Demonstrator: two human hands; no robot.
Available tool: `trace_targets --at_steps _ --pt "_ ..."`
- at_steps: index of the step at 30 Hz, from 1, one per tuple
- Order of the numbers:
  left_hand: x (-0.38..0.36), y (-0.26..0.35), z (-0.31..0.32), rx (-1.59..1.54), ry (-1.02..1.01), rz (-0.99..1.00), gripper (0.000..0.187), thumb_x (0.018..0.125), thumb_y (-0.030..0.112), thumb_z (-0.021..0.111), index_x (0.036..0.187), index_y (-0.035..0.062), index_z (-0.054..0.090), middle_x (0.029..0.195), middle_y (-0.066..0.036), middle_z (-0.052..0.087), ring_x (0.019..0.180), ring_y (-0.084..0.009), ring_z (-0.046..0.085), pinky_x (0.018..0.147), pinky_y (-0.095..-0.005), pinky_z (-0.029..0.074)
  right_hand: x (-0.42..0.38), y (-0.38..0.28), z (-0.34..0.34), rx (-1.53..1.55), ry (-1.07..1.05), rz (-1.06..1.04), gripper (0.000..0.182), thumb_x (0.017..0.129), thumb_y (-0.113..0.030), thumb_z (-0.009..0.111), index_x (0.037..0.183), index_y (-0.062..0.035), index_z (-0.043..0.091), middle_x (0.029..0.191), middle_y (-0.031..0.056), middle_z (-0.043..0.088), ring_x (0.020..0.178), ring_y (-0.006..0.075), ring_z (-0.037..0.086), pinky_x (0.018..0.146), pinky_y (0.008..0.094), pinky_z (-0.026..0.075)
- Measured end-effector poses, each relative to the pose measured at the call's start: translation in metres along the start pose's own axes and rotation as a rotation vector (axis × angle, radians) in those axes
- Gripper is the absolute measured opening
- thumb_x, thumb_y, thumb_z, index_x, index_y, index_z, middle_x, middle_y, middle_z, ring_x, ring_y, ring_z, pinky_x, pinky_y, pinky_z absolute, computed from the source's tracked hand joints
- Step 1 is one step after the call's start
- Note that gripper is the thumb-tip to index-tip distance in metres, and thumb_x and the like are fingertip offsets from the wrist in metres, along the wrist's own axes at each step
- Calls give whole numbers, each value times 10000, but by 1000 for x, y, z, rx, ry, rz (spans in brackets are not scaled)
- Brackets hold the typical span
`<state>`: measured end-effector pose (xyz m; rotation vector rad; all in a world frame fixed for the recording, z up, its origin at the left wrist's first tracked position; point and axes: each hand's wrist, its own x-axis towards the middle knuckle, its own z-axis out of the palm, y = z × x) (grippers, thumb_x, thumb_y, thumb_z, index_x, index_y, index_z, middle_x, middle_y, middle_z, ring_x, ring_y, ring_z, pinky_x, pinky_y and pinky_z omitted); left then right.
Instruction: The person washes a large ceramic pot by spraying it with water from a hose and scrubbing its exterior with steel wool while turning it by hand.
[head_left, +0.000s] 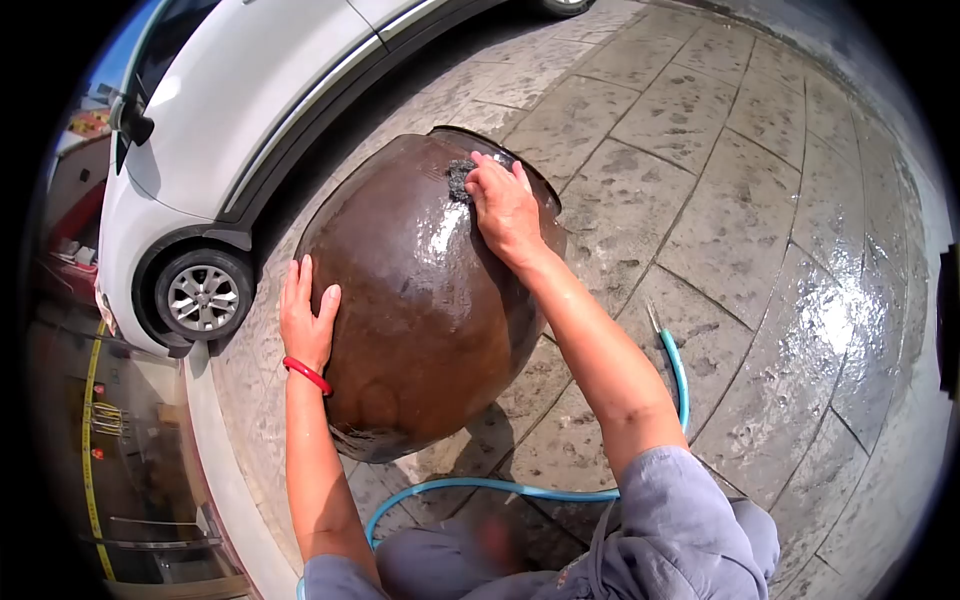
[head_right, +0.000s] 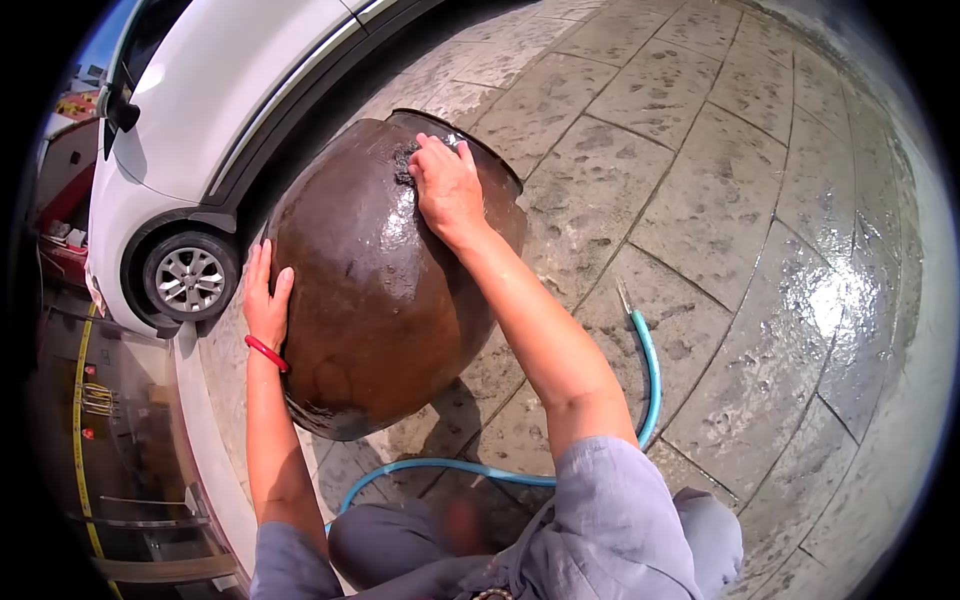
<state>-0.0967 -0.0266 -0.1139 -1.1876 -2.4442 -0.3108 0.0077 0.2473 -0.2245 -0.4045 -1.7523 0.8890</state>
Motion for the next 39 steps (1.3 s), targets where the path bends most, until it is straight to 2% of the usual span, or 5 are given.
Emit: trace_targets --at_steps 12,17,26,33,39 --pt "9 10 4 -10 -8 -14 593 864 369 588 1356 68 450 1399 -235 391 1293 -369 374 1063 -408 292 -40 -41 -14 128 -186 -292 96 876 -157 547 886 -62 553 1161 102 617 1148 283 543 1003 525 357" --pt "4 6 2 -29 -2 -14 577 872 353 584 1360 77 447 1406 -225 389 1294 -359 380 1065 -402 292 -56 52 -43 116 -39 568 70 908 -155 532 904 -85 533 1198 97 596 1190 285 515 1024 487 336" --pt "6 3 1 -44 -23 6 528 896 291 563 1354 54 448 1410 -202 397 1305 -343 373 1070 -385 285 -108 66 -38 366 108 621 75 924 -137 507 928 -65 526 1323 182 498 1278 332 417 1067 480 283" --pt "5 -2 3 -104 -33 1 518 907 300 549 1357 63 451 1414 -187 399 1314 -319 370 1071 -369 285 -90 -3 -32 154 -5 7 88 889 -151 567 920 -80 524 1330 134 504 1280 305 424 1060 521 277" --pt "7 4 3 -79 -39 -19 514 916 318 530 1357 65 452 1418 -179 398 1322 -305 364 1075 -364 278 -142 93 -16 216 243 789 157 968 -201 456 1004 -52 490 992 182 607 895 366 584 777 434 457"
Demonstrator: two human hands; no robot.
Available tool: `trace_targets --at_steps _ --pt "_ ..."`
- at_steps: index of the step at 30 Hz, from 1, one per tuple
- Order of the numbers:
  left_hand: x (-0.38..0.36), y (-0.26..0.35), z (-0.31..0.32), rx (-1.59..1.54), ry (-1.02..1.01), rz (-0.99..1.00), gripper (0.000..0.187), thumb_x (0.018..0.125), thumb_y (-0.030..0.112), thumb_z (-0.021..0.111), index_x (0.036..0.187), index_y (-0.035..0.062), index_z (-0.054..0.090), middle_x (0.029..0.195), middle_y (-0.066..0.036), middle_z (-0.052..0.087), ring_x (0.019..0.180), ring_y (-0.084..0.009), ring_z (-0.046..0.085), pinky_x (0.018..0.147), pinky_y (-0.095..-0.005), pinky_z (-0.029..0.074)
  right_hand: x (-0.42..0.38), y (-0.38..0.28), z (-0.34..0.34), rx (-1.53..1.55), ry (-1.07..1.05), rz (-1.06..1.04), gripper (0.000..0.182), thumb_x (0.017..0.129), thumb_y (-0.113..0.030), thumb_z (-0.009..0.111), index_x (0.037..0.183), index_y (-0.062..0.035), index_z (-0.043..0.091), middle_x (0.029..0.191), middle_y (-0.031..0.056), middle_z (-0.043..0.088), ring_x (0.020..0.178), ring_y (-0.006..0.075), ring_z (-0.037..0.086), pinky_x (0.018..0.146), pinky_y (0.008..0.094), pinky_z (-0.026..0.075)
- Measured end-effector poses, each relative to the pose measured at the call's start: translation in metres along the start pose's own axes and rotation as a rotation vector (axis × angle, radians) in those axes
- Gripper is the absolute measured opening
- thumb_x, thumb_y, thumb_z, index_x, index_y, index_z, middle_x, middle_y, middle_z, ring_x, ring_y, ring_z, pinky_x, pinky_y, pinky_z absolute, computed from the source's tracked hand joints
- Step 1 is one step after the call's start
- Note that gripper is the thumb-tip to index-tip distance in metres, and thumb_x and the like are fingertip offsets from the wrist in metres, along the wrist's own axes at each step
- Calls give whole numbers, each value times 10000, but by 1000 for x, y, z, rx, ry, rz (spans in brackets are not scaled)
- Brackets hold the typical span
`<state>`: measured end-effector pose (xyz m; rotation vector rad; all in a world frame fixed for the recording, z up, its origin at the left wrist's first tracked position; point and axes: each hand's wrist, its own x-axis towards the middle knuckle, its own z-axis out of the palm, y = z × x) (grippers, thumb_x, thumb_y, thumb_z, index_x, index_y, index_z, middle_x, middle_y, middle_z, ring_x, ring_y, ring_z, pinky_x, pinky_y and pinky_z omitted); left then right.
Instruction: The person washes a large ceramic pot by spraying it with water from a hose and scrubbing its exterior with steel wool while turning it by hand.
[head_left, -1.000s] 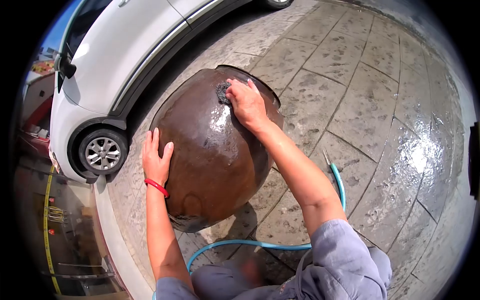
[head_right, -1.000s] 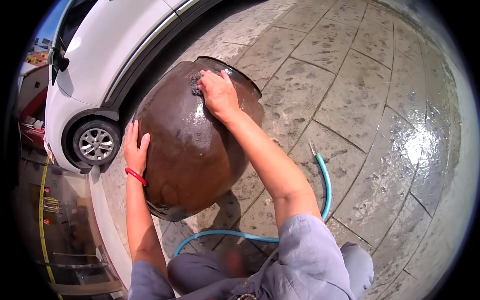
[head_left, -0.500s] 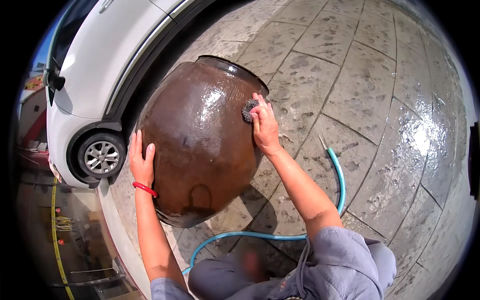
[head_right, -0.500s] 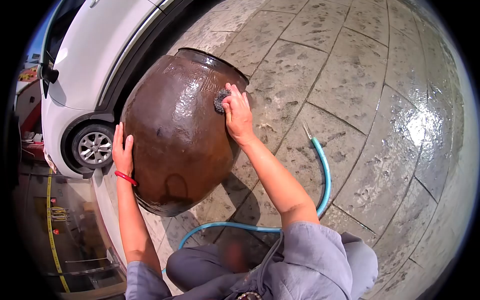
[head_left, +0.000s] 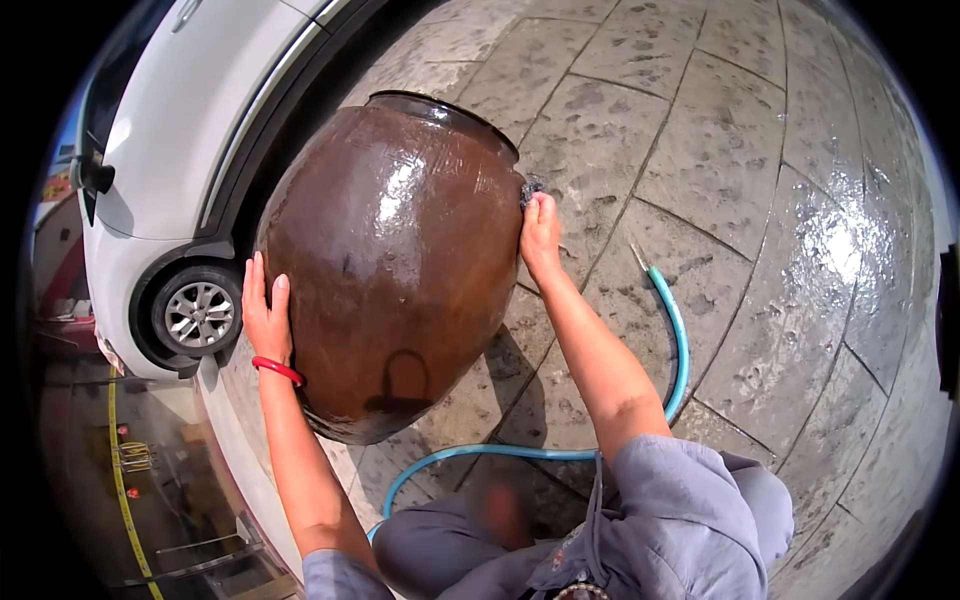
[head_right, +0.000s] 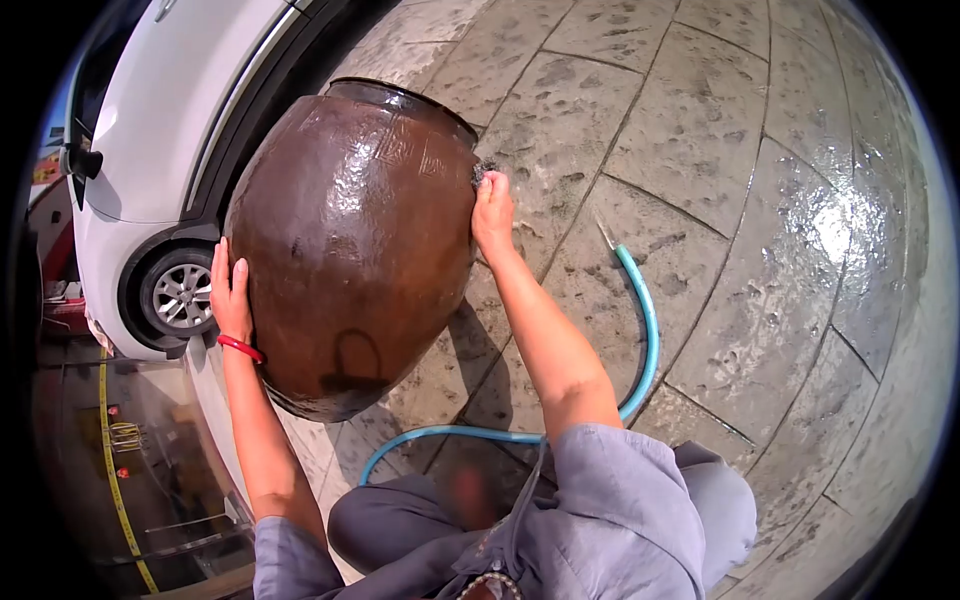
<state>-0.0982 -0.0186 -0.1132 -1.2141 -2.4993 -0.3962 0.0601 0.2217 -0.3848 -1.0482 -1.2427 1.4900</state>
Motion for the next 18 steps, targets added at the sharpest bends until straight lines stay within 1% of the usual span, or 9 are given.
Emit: trace_targets --at_steps 1,2,4,6,8,10,12,13,18 --pt "0 0 0 1 3 -3 515 916 319 529 1357 63 452 1416 -179 400 1323 -304 363 1075 -362 278 -13 3 2 10 72 -62 167 975 -203 441 1013 -47 484 926 184 605 818 368 585 722 430 462" --pt "-1 0 0 -1 10 -8 517 916 319 529 1356 60 452 1415 -180 402 1323 -303 362 1075 -360 278 -33 -21 -2 74 -9 30 136 959 -180 465 994 -53 499 1055 182 610 954 358 583 820 407 453" --pt "-2 -1 0 -11 14 -6 516 917 318 527 1356 56 451 1412 -181 405 1323 -302 363 1075 -359 278 -75 -62 0 -6 -46 -459 75 904 -155 544 906 -83 524 1345 131 496 1278 306 428 1059 476 276" --pt "-4 -7 0 -23 16 6 518 919 315 525 1355 46 449 1408 -184 409 1322 -305 365 1075 -357 278 -107 -108 2 -115 -317 -710 86 874 -172 575 866 -101 528 1334 95 511 1275 292 438 1058 512 273" --pt "-6 -9 -2 -25 14 9 518 918 317 529 1354 48 450 1410 -185 406 1320 -306 367 1074 -359 282 -87 -102 5 -95 -246 -751 75 875 -154 566 872 -94 521 1320 102 519 1260 302 449 1055 512 283" --pt "-7 -12 -3 -26 24 1 517 919 319 530 1354 52 451 1410 -186 406 1319 -307 368 1072 -360 284 -44 -63 6 -29 -32 -568 69 907 -132 517 907 -64 506 1320 139 508 1207 350 477 1006 465 355" --pt "-5 -12 0 -41 35 6 516 919 321 531 1354 55 453 1410 -187 406 1318 -308 369 1070 -362 287 -21 -25 -11 -144 -128 0 137 933 -168 485 981 -41 505 1083 203 595 997 384 551 803 440 440" --pt "-5 -14 1 -38 37 6 514 919 323 532 1353 59 455 1408 -187 408 1318 -308 371 1070 -362 288 -19 2 -17 -232 -136 -36 146 923 -181 485 1010 -65 507 965 200 599 904 393 572 756 465 444" --pt "-5 -10 1 -9 43 0 518 918 351 533 1345 65 468 1397 -189 422 1310 -309 381 1062 -361 297 7 28 -120 -755 -393 -250 154 896 -174 455 961 -64 540 955 202 587 879 393 597 710 468 475"
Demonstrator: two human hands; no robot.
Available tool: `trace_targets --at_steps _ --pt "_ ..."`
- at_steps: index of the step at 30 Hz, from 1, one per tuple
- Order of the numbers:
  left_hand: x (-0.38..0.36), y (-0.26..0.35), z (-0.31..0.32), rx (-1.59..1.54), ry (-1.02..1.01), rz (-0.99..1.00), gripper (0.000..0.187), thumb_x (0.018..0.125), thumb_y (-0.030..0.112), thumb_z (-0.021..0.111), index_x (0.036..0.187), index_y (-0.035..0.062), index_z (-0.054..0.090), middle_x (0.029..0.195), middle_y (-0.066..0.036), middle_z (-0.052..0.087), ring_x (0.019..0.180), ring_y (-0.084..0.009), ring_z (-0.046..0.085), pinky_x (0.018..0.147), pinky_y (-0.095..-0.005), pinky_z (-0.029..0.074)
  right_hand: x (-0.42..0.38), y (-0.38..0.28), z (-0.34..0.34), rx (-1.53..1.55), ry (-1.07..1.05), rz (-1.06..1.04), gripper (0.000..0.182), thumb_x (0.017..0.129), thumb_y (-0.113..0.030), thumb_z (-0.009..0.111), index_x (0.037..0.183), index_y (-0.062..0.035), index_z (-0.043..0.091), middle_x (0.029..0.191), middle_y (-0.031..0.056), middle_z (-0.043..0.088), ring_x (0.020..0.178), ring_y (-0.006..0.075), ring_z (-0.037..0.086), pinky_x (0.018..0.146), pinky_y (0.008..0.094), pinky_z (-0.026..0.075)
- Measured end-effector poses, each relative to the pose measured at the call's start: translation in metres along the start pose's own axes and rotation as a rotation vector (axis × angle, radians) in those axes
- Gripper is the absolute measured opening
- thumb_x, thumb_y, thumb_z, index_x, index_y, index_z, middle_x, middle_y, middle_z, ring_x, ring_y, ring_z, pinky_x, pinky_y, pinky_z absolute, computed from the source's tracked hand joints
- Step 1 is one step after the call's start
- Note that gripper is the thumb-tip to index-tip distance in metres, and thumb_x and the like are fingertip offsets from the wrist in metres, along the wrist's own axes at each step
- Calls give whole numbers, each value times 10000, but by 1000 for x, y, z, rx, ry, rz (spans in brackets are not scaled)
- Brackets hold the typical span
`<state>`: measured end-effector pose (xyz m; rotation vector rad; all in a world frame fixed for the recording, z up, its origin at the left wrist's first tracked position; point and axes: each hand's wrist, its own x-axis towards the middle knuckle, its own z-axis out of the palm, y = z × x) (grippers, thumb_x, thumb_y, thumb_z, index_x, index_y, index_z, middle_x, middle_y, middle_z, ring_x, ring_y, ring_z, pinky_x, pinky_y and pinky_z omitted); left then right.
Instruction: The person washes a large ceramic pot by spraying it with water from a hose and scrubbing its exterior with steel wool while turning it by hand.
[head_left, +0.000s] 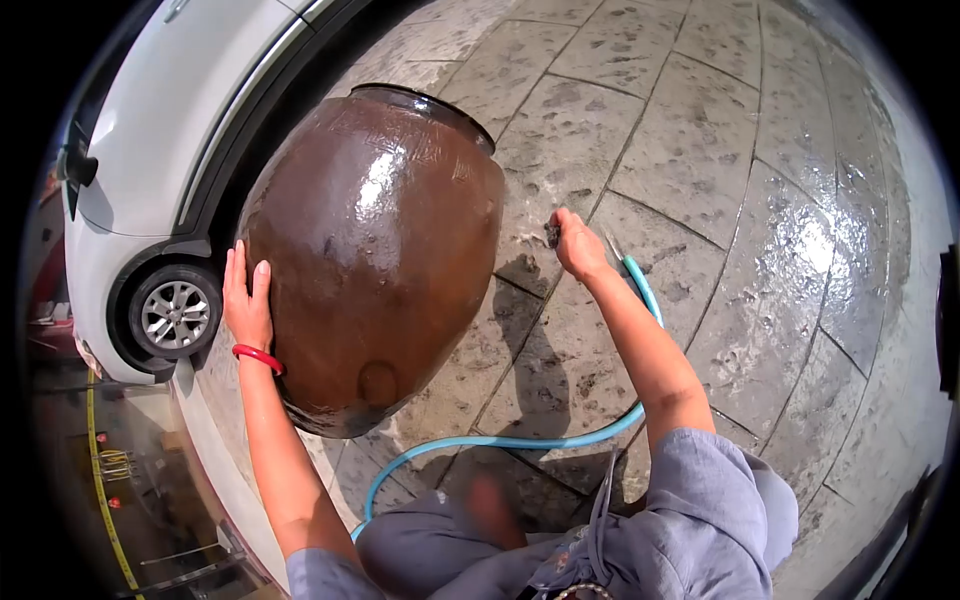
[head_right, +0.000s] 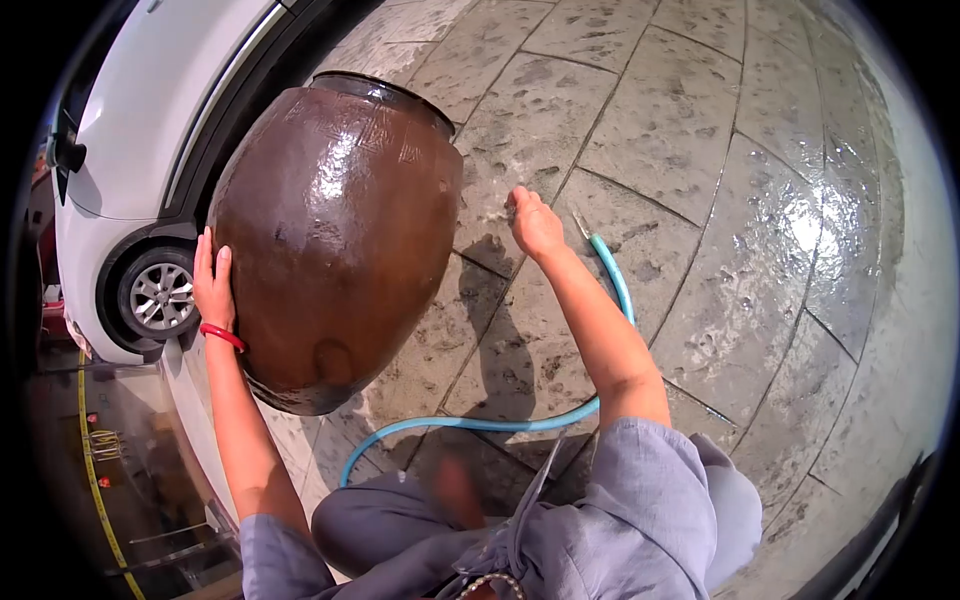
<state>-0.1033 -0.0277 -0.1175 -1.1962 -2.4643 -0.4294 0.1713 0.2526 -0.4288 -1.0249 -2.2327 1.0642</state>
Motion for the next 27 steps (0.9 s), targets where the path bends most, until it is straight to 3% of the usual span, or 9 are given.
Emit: trace_targets --at_steps 2,4,6,8,16,18,19,24,27 --pt "1 2 0 21 12 19 518 919 361 530 1337 60 477 1384 -192 436 1293 -317 401 1057 -363 303 -16 39 -49 -336 -211 156 202 879 -147 423 991 -128 590 973 201 606 917 368 609 778 459 482" --pt "3 -3 3 26 15 37 530 911 381 539 1339 74 477 1388 -196 428 1292 -325 399 1057 -373 302 -33 78 -75 -624 -264 335 228 856 -268 508 993 -131 629 1028 199 616 980 344 613 827 438 489" --pt "3 2 5 32 31 21 538 905 393 545 1341 86 478 1391 -199 423 1291 -328 397 1057 -378 301 -57 86 -96 -739 -479 421 354 771 -383 624 1002 -116 644 1074 192 626 1010 314 618 839 421 496" --pt "5 -2 6 46 31 24 560 889 426 557 1348 115 475 1400 -205 407 1294 -335 389 1059 -388 296 -86 90 -99 -756 -602 379 459 679 -403 708 1015 -98 642 1083 178 639 1008 296 626 837 401 505" --pt "-1 2 2 80 32 12 598 881 472 534 1355 115 463 1403 -216 396 1285 -362 386 1055 -404 307 -105 91 -87 -516 -208 387 354 662 -243 677 977 -90 624 868 157 674 859 333 653 766 418 508" --pt "-2 1 3 95 44 5 617 874 493 529 1361 121 456 1411 -208 390 1286 -367 382 1059 -407 304 -94 40 -103 -232 -113 238 359 683 -219 634 1030 -132 612 849 143 672 840 333 650 750 421 510" --pt "-3 6 2 101 37 1 623 872 497 529 1365 124 451 1414 -204 386 1288 -370 378 1061 -409 301 -88 17 -106 -202 -74 196 433 694 -208 612 1125 -175 608 818 134 665 811 328 648 727 422 504" --pt "-8 3 3 119 50 3 629 861 515 535 1368 152 449 1422 -195 380 1284 -404 374 1058 -444 300 -55 -94 -150 -196 -181 35 515 711 -189 589 1227 -196 574 793 146 655 796 308 650 727 413 503" --pt "-7 1 2 91 55 13 654 848 527 550 1376 157 438 1419 -189 387 1294 -423 356 1061 -445 299 -44 -121 -166 -237 -180 -72 560 719 -192 589 1277 -222 545 798 157 656 793 306 651 728 400 507"
